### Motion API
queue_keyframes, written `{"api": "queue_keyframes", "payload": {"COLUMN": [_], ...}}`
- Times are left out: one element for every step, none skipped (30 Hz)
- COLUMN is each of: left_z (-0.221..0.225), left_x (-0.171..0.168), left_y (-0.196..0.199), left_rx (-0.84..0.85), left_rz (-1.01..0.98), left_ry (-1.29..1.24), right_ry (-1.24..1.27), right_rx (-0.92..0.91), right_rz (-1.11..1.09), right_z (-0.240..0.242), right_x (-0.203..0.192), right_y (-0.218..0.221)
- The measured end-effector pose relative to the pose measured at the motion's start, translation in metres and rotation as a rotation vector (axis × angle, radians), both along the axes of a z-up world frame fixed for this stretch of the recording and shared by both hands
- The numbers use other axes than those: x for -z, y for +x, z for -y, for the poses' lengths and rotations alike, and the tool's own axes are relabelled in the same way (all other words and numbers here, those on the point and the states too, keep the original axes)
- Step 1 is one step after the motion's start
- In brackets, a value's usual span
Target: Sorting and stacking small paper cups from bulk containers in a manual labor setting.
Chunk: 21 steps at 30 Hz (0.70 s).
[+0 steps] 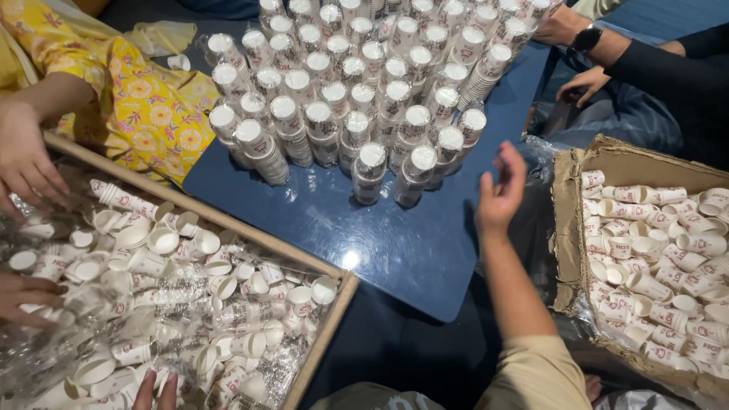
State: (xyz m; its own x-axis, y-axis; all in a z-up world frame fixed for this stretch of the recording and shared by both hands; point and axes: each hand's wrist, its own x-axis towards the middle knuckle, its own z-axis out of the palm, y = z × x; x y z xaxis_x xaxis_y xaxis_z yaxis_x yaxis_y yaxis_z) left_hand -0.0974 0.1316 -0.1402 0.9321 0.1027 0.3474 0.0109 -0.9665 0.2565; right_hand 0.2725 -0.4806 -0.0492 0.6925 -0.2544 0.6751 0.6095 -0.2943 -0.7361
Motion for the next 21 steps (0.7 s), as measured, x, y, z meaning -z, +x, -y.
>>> {"api": "queue_keyframes", "payload": {"left_z": [0.015,0.031,0.043,0.046,0.048,0.051,0.047,0.043,0.039,0.044,0.05,0.055,0.059,0.064,0.068,0.067,0.066,0.065,0.067,0.067,0.069], "left_x": [-0.023,-0.046,-0.069,-0.078,-0.087,-0.096,-0.088,-0.081,-0.074,-0.077,-0.08,-0.082,-0.085,-0.088,-0.092,-0.094,-0.095,-0.097,-0.097,-0.097,-0.097], "left_y": [0.004,0.009,0.016,0.012,0.013,0.014,0.012,0.011,0.011,0.013,0.014,0.016,0.016,0.017,0.017,0.017,0.018,0.018,0.019,0.019,0.019], "left_rx": [-0.01,-0.037,-0.057,-0.06,-0.069,-0.078,-0.074,-0.072,-0.072,-0.07,-0.06,-0.051,-0.048,-0.04,-0.031,-0.027,-0.028,-0.03,-0.028,-0.033,-0.038], "left_rz": [-0.008,-0.056,-0.106,-0.115,-0.147,-0.179,-0.177,-0.173,-0.167,-0.163,-0.124,-0.085,-0.086,-0.079,-0.075,-0.079,-0.101,-0.123,-0.122,-0.119,-0.116], "left_ry": [-0.002,0.009,0.026,0.027,-0.005,-0.036,-0.036,-0.042,-0.048,-0.048,-0.064,-0.081,-0.08,-0.111,-0.141,-0.139,-0.139,-0.139,-0.139,-0.139,-0.139], "right_ry": [-0.002,-0.106,-0.204,-0.201,-0.34,-0.48,-0.48,-0.506,-0.535,-0.536,-0.333,-0.123,-0.12,-0.146,-0.169,-0.164,-0.112,-0.06,-0.06,-0.041,-0.022], "right_rx": [-0.01,-0.273,-0.531,-0.536,-0.722,-0.908,-0.903,-0.92,-0.938,-0.936,-1.005,-1.064,-1.062,-1.054,-1.047,-1.044,-1.038,-1.03,-1.029,-1.002,-0.976], "right_rz": [-0.008,-0.095,-0.179,-0.187,-0.257,-0.328,-0.327,-0.367,-0.404,-0.401,-0.561,-0.718,-0.719,-0.726,-0.736,-0.739,-0.757,-0.776,-0.775,-0.755,-0.736], "right_z": [-0.016,-0.032,-0.048,-0.06,-0.071,-0.082,-0.082,-0.082,-0.082,-0.078,-0.073,-0.068,-0.064,-0.061,-0.057,-0.054,-0.051,-0.048,-0.043,-0.039,-0.034], "right_x": [-0.007,-0.014,-0.021,-0.03,-0.042,-0.055,-0.049,-0.044,-0.039,-0.034,-0.027,-0.021,-0.02,-0.019,-0.017,-0.017,-0.018,-0.019,-0.016,-0.013,-0.009], "right_y": [-0.018,-0.036,-0.056,-0.053,-0.048,-0.043,-0.033,-0.023,-0.012,-0.004,0.004,0.012,0.017,0.022,0.026,0.029,0.034,0.039,0.046,0.052,0.059]}}
